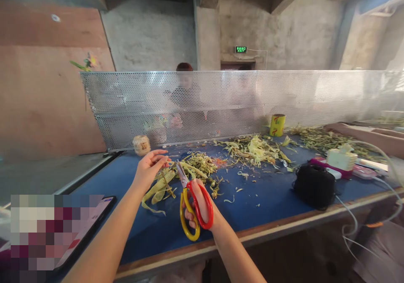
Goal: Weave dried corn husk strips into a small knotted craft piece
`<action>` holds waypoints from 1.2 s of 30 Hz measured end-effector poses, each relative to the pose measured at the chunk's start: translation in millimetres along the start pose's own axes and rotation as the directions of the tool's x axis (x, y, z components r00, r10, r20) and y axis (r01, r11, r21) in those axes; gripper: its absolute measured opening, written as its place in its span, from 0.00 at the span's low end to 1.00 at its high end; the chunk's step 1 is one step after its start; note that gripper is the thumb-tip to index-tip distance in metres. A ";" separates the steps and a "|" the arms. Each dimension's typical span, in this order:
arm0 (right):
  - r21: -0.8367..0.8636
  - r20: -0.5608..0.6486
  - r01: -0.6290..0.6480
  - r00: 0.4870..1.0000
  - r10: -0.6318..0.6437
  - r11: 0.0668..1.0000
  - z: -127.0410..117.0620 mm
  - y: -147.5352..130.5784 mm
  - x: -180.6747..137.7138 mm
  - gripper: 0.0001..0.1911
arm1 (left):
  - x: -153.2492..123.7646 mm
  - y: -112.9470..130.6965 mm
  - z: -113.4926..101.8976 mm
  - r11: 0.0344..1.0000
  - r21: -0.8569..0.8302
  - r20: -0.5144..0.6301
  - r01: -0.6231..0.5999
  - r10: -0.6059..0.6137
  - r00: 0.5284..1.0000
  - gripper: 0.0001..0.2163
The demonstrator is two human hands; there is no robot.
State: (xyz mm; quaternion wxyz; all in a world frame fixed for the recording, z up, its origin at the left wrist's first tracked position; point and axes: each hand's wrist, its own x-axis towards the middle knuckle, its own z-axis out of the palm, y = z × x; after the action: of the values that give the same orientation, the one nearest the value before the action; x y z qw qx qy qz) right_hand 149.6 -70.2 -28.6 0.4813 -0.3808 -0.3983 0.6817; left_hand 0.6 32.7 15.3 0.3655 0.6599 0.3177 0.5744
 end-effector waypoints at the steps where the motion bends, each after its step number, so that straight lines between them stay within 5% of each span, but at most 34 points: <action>1: 0.000 -0.006 0.005 1.000 -0.005 1.000 0.0 0.4 0.2 0.29 | 0.4 -0.5 -1.0 1.000 0.016 -0.016 0.010 -0.010 1.000 0.15; 9: 0.009 -0.048 0.035 0.998 -0.034 0.999 -0.7 3.4 1.8 0.28 | 1.0 -3.3 -5.6 0.976 0.205 -0.053 0.071 -0.061 0.997 0.14; 13: 0.015 -0.073 0.037 0.997 -0.035 0.999 -1.9 4.0 2.6 0.28 | -0.5 0.8 -5.8 0.973 0.229 -0.174 -0.030 0.071 0.982 0.13; 18: 0.027 -0.084 0.025 0.996 -0.023 0.999 -2.3 3.6 3.2 0.27 | -1.4 5.5 -16.0 0.917 0.374 -0.526 -0.140 0.334 0.782 0.13; 23: 0.035 -0.117 0.085 0.990 -0.081 0.996 -1.0 4.4 3.3 0.28 | 1.1 -1.0 -27.9 0.758 0.623 -0.552 0.191 0.253 0.795 0.15; 25: 0.042 -0.125 0.126 0.985 -0.120 0.991 -0.8 4.8 3.7 0.28 | 0.9 -2.7 -26.7 0.709 0.670 -0.569 0.220 0.300 0.766 0.19; 27: 0.052 -0.132 0.128 0.984 -0.121 0.990 -0.9 4.9 4.3 0.28 | -0.6 -2.9 -20.7 0.660 0.748 -0.455 0.071 0.432 0.779 0.21; 29: 0.057 -0.144 0.098 0.986 -0.089 0.994 -1.3 4.3 4.8 0.28 | -2.8 -2.9 -11.2 0.577 0.797 -0.147 -0.180 0.473 0.869 0.22; 32: 0.062 -0.162 0.068 0.985 -0.058 0.996 -1.9 3.5 5.5 0.27 | -4.9 -6.3 3.7 0.460 0.779 0.315 -0.426 0.300 0.900 0.26; 36: 0.059 -0.180 0.090 0.981 -0.078 0.994 -2.0 3.7 5.6 0.27 | -4.0 -15.1 14.3 0.390 0.833 0.377 -0.392 0.117 0.919 0.34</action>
State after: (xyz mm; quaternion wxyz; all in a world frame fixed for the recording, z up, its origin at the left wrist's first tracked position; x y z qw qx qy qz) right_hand 148.7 -65.3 -33.6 0.5558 -0.4063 -0.3465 0.6372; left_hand 14.2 35.7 -0.6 -0.0966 0.8608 0.4170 0.2755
